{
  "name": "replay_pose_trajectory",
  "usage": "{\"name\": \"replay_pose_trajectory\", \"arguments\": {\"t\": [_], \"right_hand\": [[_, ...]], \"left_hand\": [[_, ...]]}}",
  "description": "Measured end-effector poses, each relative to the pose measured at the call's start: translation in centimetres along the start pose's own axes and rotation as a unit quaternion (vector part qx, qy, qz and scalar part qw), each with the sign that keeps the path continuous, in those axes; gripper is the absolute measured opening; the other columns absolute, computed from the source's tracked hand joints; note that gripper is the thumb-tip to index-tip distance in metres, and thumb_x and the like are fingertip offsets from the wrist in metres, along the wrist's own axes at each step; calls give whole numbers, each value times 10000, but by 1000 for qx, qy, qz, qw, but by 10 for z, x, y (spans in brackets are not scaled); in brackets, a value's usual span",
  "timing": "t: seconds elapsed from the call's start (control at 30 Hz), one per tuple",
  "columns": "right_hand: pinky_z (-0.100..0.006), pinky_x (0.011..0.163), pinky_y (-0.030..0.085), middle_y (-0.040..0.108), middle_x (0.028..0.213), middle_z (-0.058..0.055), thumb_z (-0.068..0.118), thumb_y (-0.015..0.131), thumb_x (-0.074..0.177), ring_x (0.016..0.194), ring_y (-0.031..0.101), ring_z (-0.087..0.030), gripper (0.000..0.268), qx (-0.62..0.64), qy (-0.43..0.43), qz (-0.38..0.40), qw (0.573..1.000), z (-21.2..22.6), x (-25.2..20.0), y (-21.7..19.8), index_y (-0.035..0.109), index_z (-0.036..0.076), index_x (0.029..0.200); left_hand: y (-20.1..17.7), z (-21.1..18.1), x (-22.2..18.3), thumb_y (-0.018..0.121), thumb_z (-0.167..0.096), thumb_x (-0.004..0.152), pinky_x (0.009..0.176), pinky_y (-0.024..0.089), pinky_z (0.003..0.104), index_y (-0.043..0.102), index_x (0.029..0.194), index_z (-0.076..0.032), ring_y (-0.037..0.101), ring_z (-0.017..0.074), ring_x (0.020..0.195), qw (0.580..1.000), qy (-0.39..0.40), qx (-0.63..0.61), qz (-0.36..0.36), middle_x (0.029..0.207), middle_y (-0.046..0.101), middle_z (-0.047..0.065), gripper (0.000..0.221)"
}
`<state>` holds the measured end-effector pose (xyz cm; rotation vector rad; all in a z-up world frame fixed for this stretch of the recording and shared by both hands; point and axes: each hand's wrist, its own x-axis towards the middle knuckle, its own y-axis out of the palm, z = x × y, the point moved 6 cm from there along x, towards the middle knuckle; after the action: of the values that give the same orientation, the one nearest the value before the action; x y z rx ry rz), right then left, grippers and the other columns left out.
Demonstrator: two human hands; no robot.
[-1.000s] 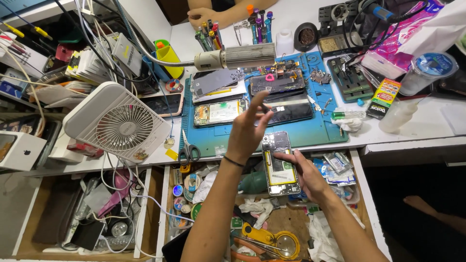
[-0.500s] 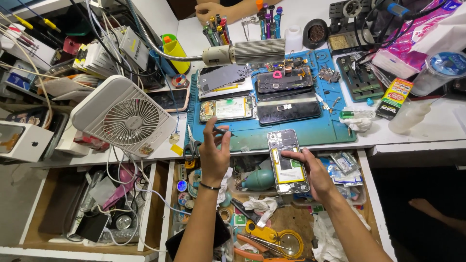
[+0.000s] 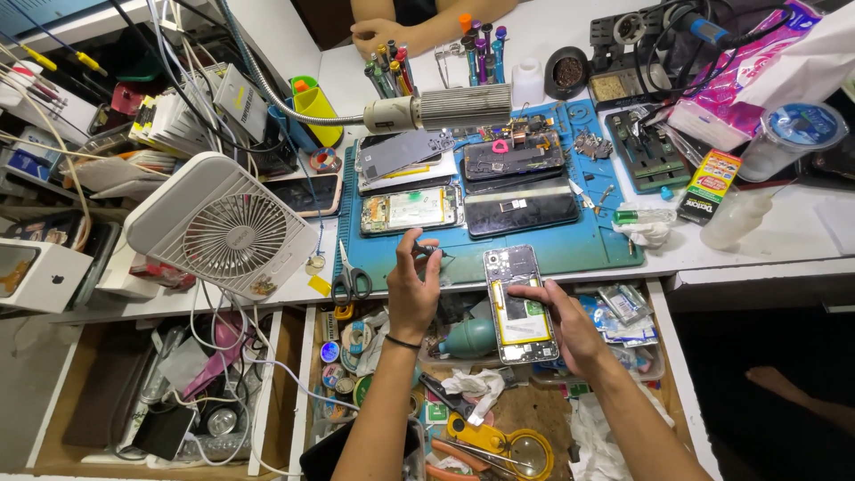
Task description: Assembling internal components of a mobile phone, specifically fitting the battery into the frame and inspecting the assembly.
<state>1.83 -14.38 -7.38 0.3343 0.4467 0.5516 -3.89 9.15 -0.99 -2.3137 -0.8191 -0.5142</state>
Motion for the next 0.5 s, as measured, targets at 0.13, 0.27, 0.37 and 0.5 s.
{"name": "replay_pose_trajectory", "arguments": {"t": [0.13, 0.27, 0.37, 0.5], "right_hand": [[-465, 690, 635, 716, 1123, -297, 447, 345, 1047, 888, 751, -357, 657, 3, 0, 3, 1000, -2, 0, -2, 661, -51, 1337], [-476, 703, 636, 729, 1083, -296, 425, 363, 1044, 896, 748, -352, 642, 11, 4, -14, 1000, -1, -3, -2, 678, -66, 1313], [-466, 745, 630, 741, 1076, -280, 412, 368, 1043, 904, 740, -323, 626, 17, -3, -22, 1000, 0, -4, 6, 714, -53, 1278], [-354, 572, 596, 781, 1108, -273, 488, 388, 987, 849, 730, -353, 573, -36, 67, -19, 997, 13, -12, 9, 760, 116, 1212]], "left_hand": [[2, 2, 2, 627, -124, 1015, 837, 669, 366, 422, 1425, -85, 746, 308, 1017, 1000, 4, 4, 0, 1121, 737, 165, 460], [-2, -2, 4, 641, -100, 1001, 805, 674, 356, 433, 1412, -68, 754, 306, 983, 1000, 6, -15, -19, 1093, 744, 171, 462], [-10, -10, 6, 657, -93, 989, 789, 674, 366, 435, 1412, -66, 758, 309, 965, 999, 8, -30, -38, 1080, 750, 175, 479], [-14, -32, 5, 653, -78, 994, 754, 657, 326, 399, 1407, -122, 770, 247, 927, 997, 64, -9, -33, 1159, 723, 130, 487]]}}
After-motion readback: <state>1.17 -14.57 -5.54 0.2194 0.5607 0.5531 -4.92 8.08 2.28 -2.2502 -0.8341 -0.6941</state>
